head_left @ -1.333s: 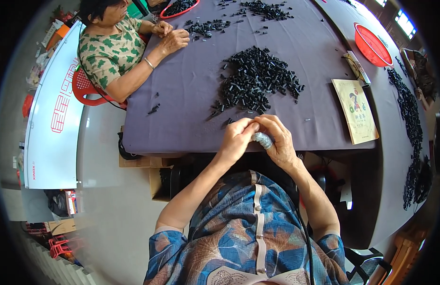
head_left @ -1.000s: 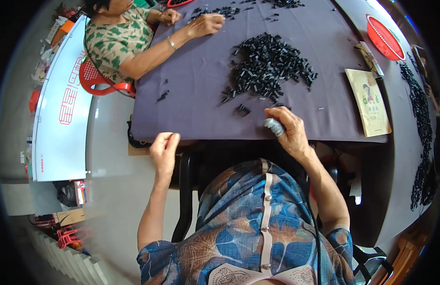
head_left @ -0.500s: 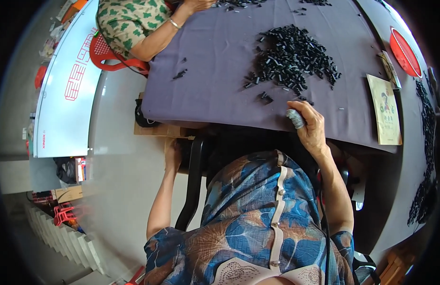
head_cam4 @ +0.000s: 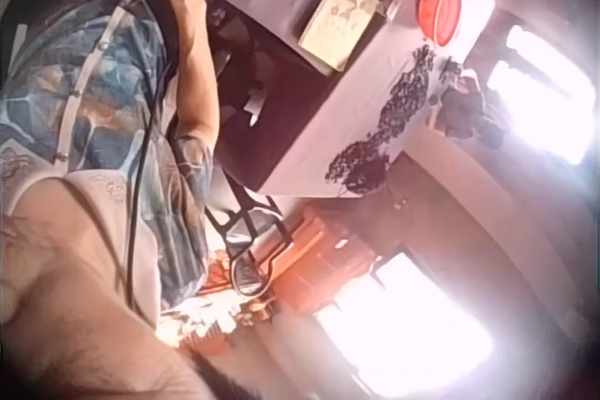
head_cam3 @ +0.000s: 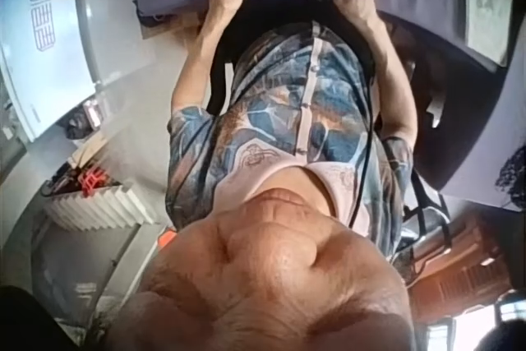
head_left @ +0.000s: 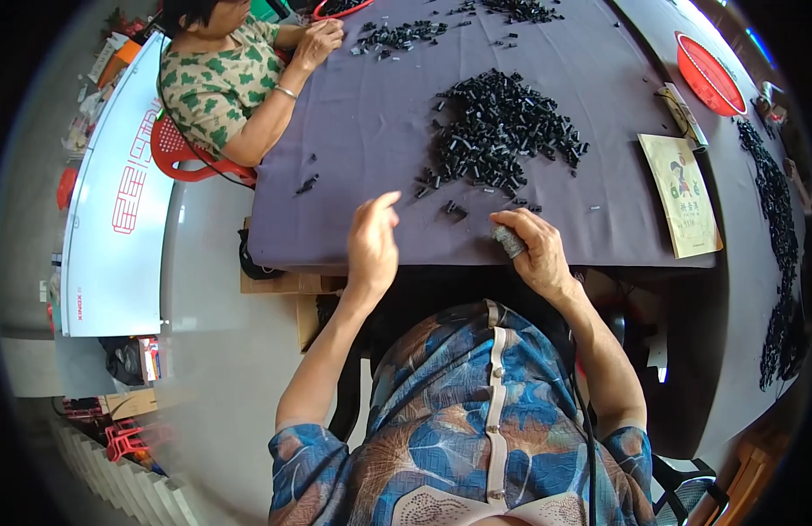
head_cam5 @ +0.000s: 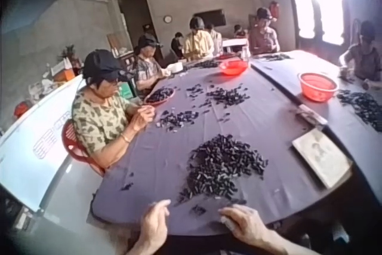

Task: Inspecting and sorting small black plastic components into a small container at a workshop table.

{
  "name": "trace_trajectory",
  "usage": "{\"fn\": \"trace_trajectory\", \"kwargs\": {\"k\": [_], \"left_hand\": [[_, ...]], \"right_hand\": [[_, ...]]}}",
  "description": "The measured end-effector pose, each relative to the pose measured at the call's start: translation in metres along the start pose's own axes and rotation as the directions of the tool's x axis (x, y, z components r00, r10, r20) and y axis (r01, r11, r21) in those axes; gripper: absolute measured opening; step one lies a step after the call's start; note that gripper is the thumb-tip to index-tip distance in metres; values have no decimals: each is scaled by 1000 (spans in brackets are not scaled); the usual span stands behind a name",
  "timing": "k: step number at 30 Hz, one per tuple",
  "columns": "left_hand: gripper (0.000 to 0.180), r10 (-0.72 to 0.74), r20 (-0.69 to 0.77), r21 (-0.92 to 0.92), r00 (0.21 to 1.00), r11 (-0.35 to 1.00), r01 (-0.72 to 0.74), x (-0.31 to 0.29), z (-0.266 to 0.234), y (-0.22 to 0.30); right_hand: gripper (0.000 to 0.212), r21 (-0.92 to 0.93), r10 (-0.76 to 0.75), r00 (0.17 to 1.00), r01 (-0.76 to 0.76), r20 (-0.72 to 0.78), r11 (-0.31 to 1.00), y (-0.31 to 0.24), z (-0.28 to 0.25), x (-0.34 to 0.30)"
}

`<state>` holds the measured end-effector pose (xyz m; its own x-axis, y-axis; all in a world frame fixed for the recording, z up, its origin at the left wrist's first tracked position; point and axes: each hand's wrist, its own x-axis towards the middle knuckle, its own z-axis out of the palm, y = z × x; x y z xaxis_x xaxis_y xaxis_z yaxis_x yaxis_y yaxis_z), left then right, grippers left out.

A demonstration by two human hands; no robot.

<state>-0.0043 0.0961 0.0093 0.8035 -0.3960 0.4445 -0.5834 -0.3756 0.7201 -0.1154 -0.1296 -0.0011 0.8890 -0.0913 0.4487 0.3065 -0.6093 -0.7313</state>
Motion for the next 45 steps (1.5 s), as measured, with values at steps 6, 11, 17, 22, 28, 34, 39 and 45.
{"fn": "trace_trajectory", "kwargs": {"k": [6,11,17,22,28,34,39,45], "left_hand": [[17,205,58,212,977,954,-213,65,64,-4],[19,250,104,276,963,923,-269,72,81,-9],[11,221,118,191,968,952,-240,61,69,-18],[9,229,95,174,969,954,-242,54,61,-24],[8,171,44,247,984,953,-176,63,65,-30],[10,137,40,212,990,967,-142,73,77,-27],[10,21,75,149,997,988,-32,73,77,-29],[10,12,79,117,997,993,-22,68,74,-26]], "right_hand": [[46,19,-5,1000,5,-1,1000,1,-2,0],[48,12,1,1000,-1,16,1000,2,-3,0],[47,0,-19,1000,19,8,1000,2,-4,0],[45,-37,-17,1000,18,19,999,2,-3,-1],[46,-39,-28,999,29,22,999,2,0,0],[47,-68,-40,999,42,28,997,3,-2,0],[47,-60,-52,998,53,22,997,3,0,0],[48,-69,-56,998,58,23,996,3,0,0]]}}
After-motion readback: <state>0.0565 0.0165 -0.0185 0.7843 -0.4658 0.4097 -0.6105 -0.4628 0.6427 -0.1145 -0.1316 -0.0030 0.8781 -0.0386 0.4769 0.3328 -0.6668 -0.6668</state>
